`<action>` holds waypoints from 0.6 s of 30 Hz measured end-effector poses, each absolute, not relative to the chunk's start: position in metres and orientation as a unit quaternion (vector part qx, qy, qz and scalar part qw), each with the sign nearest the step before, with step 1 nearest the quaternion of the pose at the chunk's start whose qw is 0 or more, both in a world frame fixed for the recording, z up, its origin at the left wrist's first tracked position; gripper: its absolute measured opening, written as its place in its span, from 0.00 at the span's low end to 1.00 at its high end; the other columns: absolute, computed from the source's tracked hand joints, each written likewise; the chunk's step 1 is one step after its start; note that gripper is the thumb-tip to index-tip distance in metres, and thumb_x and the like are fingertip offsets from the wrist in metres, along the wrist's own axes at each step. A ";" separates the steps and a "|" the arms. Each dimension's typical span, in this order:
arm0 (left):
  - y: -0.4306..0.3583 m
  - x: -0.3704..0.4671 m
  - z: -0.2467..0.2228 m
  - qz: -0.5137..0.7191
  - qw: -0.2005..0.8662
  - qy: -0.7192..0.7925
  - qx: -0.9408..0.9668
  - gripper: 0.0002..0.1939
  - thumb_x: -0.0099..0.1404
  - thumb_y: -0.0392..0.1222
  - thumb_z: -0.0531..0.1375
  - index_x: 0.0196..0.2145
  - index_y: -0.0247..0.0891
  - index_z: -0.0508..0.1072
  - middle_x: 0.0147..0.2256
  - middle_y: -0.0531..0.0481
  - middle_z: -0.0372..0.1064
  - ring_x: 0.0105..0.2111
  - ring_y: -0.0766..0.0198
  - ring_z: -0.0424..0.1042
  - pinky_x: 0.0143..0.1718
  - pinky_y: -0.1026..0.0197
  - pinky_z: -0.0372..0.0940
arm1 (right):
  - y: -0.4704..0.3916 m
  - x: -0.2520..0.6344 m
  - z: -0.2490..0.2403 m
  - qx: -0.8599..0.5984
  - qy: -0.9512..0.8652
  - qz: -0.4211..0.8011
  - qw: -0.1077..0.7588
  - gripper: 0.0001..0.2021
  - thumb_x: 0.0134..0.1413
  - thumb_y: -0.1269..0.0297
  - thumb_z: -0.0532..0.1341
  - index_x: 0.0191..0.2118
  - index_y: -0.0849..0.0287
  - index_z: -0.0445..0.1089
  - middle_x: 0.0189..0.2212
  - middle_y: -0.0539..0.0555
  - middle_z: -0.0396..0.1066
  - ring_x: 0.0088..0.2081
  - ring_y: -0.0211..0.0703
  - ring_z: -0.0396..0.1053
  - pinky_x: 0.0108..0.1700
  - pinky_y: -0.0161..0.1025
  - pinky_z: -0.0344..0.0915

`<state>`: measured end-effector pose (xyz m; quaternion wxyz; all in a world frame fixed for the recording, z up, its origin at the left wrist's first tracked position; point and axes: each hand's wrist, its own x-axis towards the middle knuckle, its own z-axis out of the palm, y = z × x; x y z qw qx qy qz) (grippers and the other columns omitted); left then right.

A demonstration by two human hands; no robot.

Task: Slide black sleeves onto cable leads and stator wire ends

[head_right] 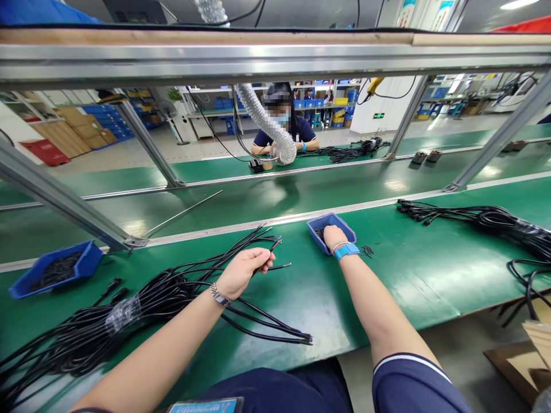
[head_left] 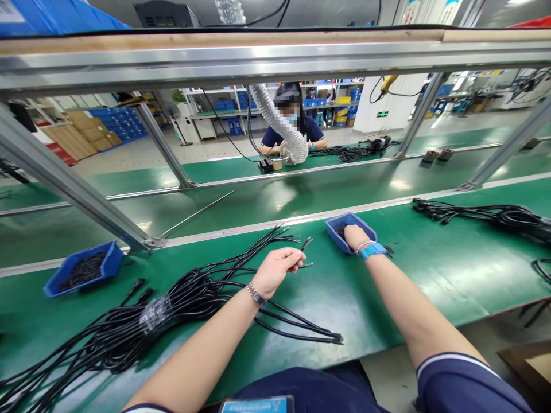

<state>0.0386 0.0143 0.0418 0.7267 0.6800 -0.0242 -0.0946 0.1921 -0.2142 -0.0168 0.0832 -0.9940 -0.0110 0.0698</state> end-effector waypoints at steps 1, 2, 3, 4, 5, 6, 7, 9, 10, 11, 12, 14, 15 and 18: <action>0.015 0.039 0.042 -0.095 0.728 -0.025 0.679 0.12 0.54 0.45 0.58 0.26 0.32 0.71 0.23 0.52 0.65 0.22 0.72 0.60 0.25 0.68 0.56 | -0.215 0.192 -0.017 -0.993 -0.011 0.064 0.097 0.15 0.54 0.62 0.54 0.45 0.65 0.62 0.43 0.59 0.63 0.41 0.42 0.64 0.42 0.43 0.64; 0.015 0.039 0.041 -0.095 0.729 -0.025 0.678 0.11 0.54 0.45 0.58 0.26 0.32 0.71 0.23 0.52 0.65 0.22 0.72 0.60 0.25 0.68 0.56 | -0.215 0.191 -0.016 -0.992 -0.010 0.057 0.112 0.15 0.54 0.62 0.54 0.45 0.65 0.62 0.43 0.58 0.63 0.41 0.41 0.64 0.42 0.43 0.64; 0.015 0.039 0.041 -0.096 0.730 -0.026 0.676 0.11 0.54 0.45 0.58 0.26 0.32 0.71 0.23 0.52 0.65 0.22 0.72 0.60 0.25 0.68 0.56 | -0.216 0.190 -0.015 -0.990 -0.010 0.048 0.129 0.15 0.54 0.62 0.54 0.44 0.66 0.62 0.42 0.58 0.64 0.41 0.41 0.65 0.42 0.44 0.63; 0.015 0.039 0.041 -0.097 0.731 -0.027 0.675 0.11 0.54 0.45 0.58 0.26 0.32 0.71 0.23 0.52 0.64 0.22 0.72 0.60 0.25 0.68 0.56 | -0.216 0.189 -0.013 -0.988 -0.011 0.036 0.148 0.13 0.53 0.63 0.55 0.43 0.67 0.64 0.41 0.59 0.64 0.41 0.42 0.65 0.43 0.44 0.63; 0.015 0.039 0.040 -0.097 0.732 -0.028 0.674 0.11 0.54 0.45 0.58 0.26 0.32 0.71 0.23 0.52 0.64 0.22 0.73 0.60 0.25 0.68 0.56 | -0.216 0.188 -0.010 -0.985 -0.013 0.021 0.169 0.11 0.53 0.65 0.55 0.39 0.68 0.65 0.40 0.60 0.65 0.41 0.43 0.65 0.43 0.45 0.62; 0.016 0.039 0.039 -0.098 0.732 -0.030 0.673 0.11 0.55 0.45 0.58 0.27 0.32 0.71 0.23 0.52 0.64 0.22 0.72 0.60 0.25 0.68 0.56 | -0.216 0.186 -0.006 -0.981 -0.016 0.004 0.192 0.09 0.53 0.68 0.55 0.36 0.69 0.66 0.39 0.62 0.66 0.42 0.45 0.65 0.44 0.45 0.61; 0.016 0.039 0.039 -0.098 0.733 -0.031 0.673 0.11 0.55 0.45 0.57 0.27 0.32 0.71 0.23 0.52 0.64 0.22 0.72 0.60 0.25 0.68 0.56 | -0.215 0.183 -0.002 -0.975 -0.019 -0.016 0.219 0.08 0.53 0.70 0.54 0.33 0.70 0.67 0.37 0.64 0.67 0.42 0.47 0.65 0.45 0.45 0.60; 0.016 0.040 0.038 -0.098 0.732 -0.032 0.673 0.12 0.55 0.45 0.57 0.27 0.32 0.71 0.23 0.51 0.64 0.22 0.72 0.60 0.26 0.67 0.56 | -0.209 0.174 0.008 -0.958 -0.029 -0.052 0.281 0.09 0.53 0.71 0.51 0.31 0.68 0.67 0.35 0.64 0.68 0.41 0.47 0.66 0.45 0.44 0.60; 0.016 0.040 0.037 -0.099 0.732 -0.031 0.674 0.12 0.55 0.45 0.57 0.27 0.31 0.71 0.23 0.51 0.64 0.22 0.72 0.60 0.26 0.67 0.56 | -0.204 0.167 0.013 -0.947 -0.035 -0.064 0.314 0.09 0.54 0.71 0.50 0.33 0.67 0.66 0.34 0.62 0.69 0.39 0.45 0.67 0.43 0.42 0.61; 0.016 0.040 0.037 -0.098 0.730 -0.031 0.676 0.12 0.55 0.45 0.57 0.27 0.31 0.70 0.23 0.51 0.64 0.23 0.72 0.60 0.26 0.67 0.56 | -0.198 0.159 0.017 -0.937 -0.044 -0.072 0.340 0.10 0.55 0.69 0.48 0.35 0.66 0.65 0.33 0.59 0.69 0.37 0.42 0.68 0.41 0.40 0.63; 0.016 0.040 0.037 -0.098 0.727 -0.031 0.679 0.12 0.55 0.45 0.57 0.27 0.31 0.70 0.23 0.51 0.64 0.23 0.72 0.60 0.26 0.67 0.56 | -0.191 0.149 0.021 -0.922 -0.056 -0.074 0.376 0.10 0.55 0.67 0.48 0.38 0.65 0.64 0.32 0.57 0.70 0.34 0.39 0.69 0.39 0.38 0.64; 0.015 0.040 0.038 -0.094 0.719 -0.032 0.688 0.12 0.55 0.45 0.57 0.27 0.31 0.70 0.23 0.51 0.64 0.22 0.72 0.60 0.26 0.67 0.56 | -0.176 0.127 0.027 -0.861 -0.086 -0.065 0.497 0.11 0.54 0.63 0.50 0.40 0.63 0.62 0.31 0.54 0.70 0.30 0.36 0.69 0.35 0.35 0.67; 0.014 0.040 0.038 -0.091 0.714 -0.034 0.693 0.12 0.55 0.45 0.57 0.27 0.31 0.70 0.23 0.51 0.64 0.22 0.72 0.60 0.26 0.67 0.56 | -0.168 0.117 0.029 -0.801 -0.098 -0.055 0.589 0.10 0.52 0.63 0.53 0.38 0.63 0.63 0.31 0.53 0.69 0.29 0.35 0.69 0.33 0.35 0.67; 0.013 0.040 0.038 -0.086 0.703 -0.038 0.705 0.12 0.56 0.45 0.56 0.28 0.32 0.71 0.23 0.51 0.64 0.22 0.71 0.60 0.26 0.67 0.56 | -0.149 0.090 0.033 -0.604 -0.102 -0.019 0.790 0.08 0.45 0.63 0.59 0.31 0.62 0.66 0.26 0.50 0.68 0.25 0.33 0.67 0.28 0.33 0.68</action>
